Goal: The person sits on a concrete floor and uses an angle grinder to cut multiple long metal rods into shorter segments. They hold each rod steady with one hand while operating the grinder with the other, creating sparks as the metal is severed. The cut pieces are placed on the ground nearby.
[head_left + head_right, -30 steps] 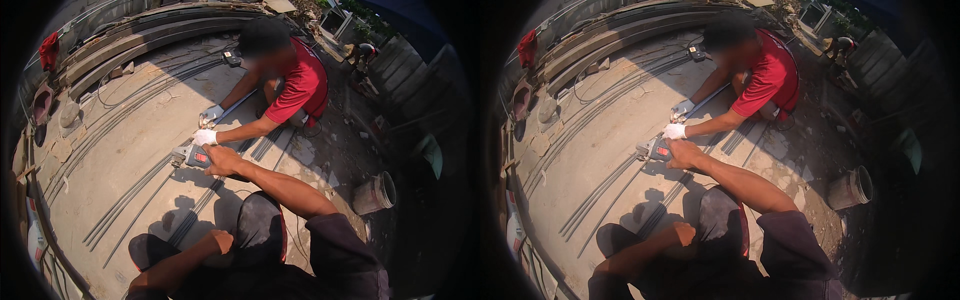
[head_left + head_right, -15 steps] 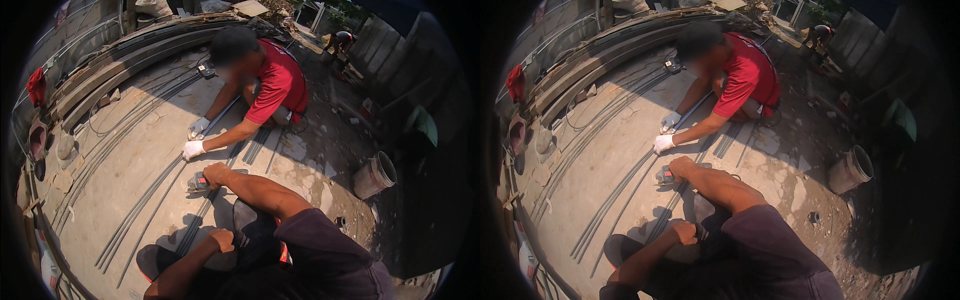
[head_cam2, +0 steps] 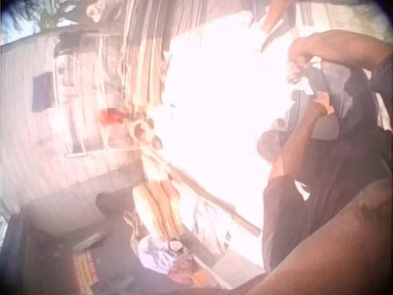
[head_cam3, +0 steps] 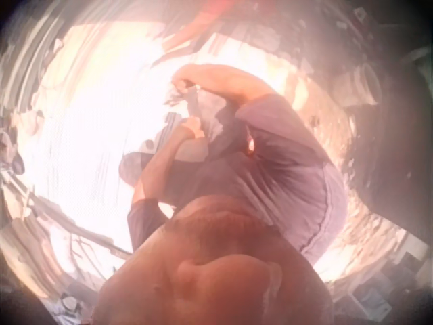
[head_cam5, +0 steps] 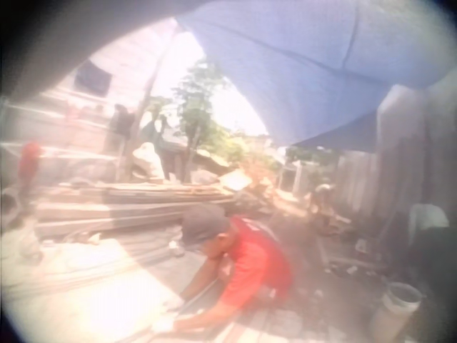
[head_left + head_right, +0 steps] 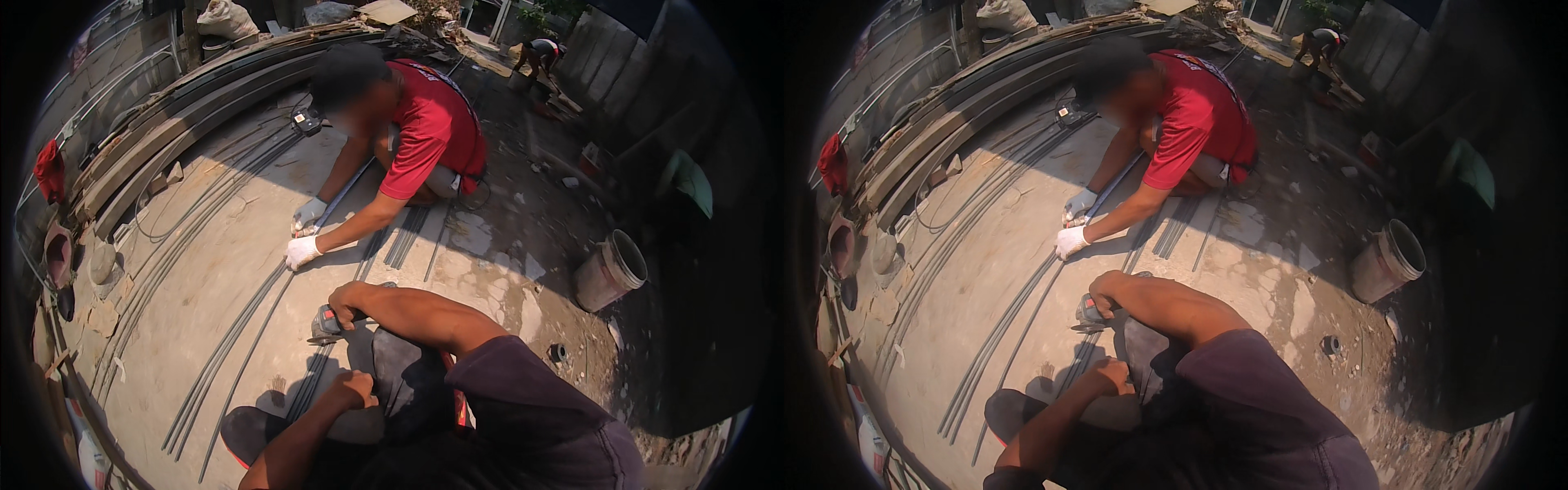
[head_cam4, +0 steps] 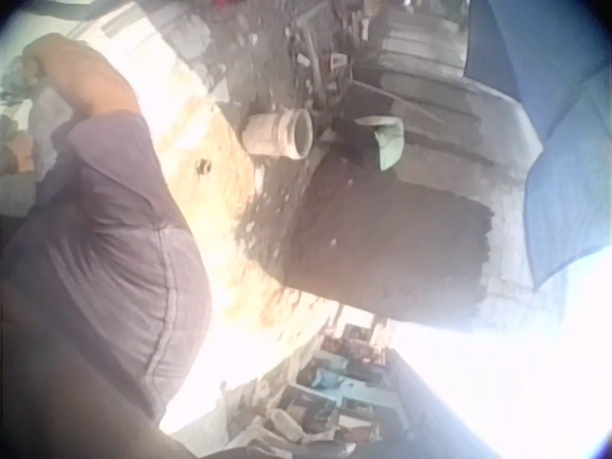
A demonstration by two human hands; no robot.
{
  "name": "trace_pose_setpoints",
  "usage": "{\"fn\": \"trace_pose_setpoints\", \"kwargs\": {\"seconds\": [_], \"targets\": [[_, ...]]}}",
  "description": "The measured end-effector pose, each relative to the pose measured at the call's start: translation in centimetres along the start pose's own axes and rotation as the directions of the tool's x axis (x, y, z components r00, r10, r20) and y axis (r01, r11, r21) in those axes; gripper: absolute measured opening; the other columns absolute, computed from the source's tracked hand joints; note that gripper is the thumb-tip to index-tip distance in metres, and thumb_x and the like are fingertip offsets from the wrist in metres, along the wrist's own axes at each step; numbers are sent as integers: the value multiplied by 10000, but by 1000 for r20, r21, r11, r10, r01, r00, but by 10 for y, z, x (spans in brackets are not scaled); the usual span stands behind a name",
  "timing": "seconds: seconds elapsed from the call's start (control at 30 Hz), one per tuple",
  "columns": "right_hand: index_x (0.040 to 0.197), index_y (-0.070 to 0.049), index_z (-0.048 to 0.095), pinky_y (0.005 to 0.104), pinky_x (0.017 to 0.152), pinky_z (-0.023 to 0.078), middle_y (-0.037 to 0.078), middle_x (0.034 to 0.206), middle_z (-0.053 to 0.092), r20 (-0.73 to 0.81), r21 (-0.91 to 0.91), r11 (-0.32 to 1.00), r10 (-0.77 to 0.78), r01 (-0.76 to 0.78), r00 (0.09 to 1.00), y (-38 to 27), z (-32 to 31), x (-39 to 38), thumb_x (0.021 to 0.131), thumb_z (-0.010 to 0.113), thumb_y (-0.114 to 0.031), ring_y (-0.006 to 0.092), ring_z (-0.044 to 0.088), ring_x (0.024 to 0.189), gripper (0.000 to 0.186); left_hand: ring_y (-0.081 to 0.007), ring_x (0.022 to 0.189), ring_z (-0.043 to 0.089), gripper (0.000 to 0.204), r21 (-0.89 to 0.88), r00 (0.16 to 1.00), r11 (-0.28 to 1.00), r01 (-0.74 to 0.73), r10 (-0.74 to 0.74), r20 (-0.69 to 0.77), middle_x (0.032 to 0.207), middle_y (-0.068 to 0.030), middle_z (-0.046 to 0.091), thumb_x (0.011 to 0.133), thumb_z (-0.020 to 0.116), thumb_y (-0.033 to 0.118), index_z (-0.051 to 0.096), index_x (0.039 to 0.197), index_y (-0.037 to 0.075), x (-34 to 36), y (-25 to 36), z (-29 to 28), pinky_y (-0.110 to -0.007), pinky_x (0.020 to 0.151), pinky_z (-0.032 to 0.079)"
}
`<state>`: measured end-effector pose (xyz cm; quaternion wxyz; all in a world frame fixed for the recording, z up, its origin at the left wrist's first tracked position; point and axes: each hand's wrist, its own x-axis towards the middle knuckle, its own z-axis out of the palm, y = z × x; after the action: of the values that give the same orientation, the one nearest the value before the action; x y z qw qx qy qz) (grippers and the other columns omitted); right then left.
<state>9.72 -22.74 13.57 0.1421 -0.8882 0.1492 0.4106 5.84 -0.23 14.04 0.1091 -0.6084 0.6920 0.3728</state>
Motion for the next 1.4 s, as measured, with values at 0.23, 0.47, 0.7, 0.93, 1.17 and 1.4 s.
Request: {"fn": "trace_pose_setpoints", "kwargs": {"seconds": [0.23,0.47,0.7,0.93,1.17,1.4], "targets": [[1105,-58,829,499,854,596,183,1177,778,-53,24,999,28,-27,998,-3,-8,-1,610,928,-227,348,754,1052,532,-373,1145,713,557,30,999,999,14,-15,36,1197,-229,739,878,765,498,745,1106,-10,-2,0,-5,-452,987,568],[1104,-70,832,514,845,588,182,1163,780,29,30,1000,-5,4,1000,8,3,27,616,935,-233,349,748,1027,525,-381,1189,689,578,-64,992,997,32,-24,125,1207,-232,734,865,790,499,745,1118,-19,-11,7,-31,-442,1017,548],[1115,-85,834,519,853,587,181,1180,777,64,30,999,25,-27,998,20,9,29,625,943,-256,360,744,1037,530,-376,1235,669,587,-72,995,996,52,-45,92,1244,-242,719,857,810,491,734,1178,6,-8,9,-30,-455,1033,539],[1073,16,801,471,818,595,181,1089,792,39,26,999,-33,32,999,3,-12,-14,669,929,-333,322,761,963,548,-347,1247,665,565,-78,999,997,28,-26,28,1262,-191,722,842,831,464,737,1189,29,-9,-3,-18,-444,1035,543],[1103,26,789,478,848,594,212,1130,782,72,5,1000,7,-7,997,7,-12,-16,676,934,-367,347,759,1006,598,-350,1275,644,554,-120,1000,993,2,0,15,1270,-206,715,836,833,452,740,1165,14,-9,3,-22,-450,1064,519],[1075,67,772,471,846,586,224,1113,778,14,82,996,-31,29,999,8,-21,-30,684,903,-364,360,753,1012,597,-357,1243,667,580,-161,999,986,35,-40,-33,1289,-220,711,865,792,497,744,1174,8,7,-9,-6,-452,1050,529]]}}
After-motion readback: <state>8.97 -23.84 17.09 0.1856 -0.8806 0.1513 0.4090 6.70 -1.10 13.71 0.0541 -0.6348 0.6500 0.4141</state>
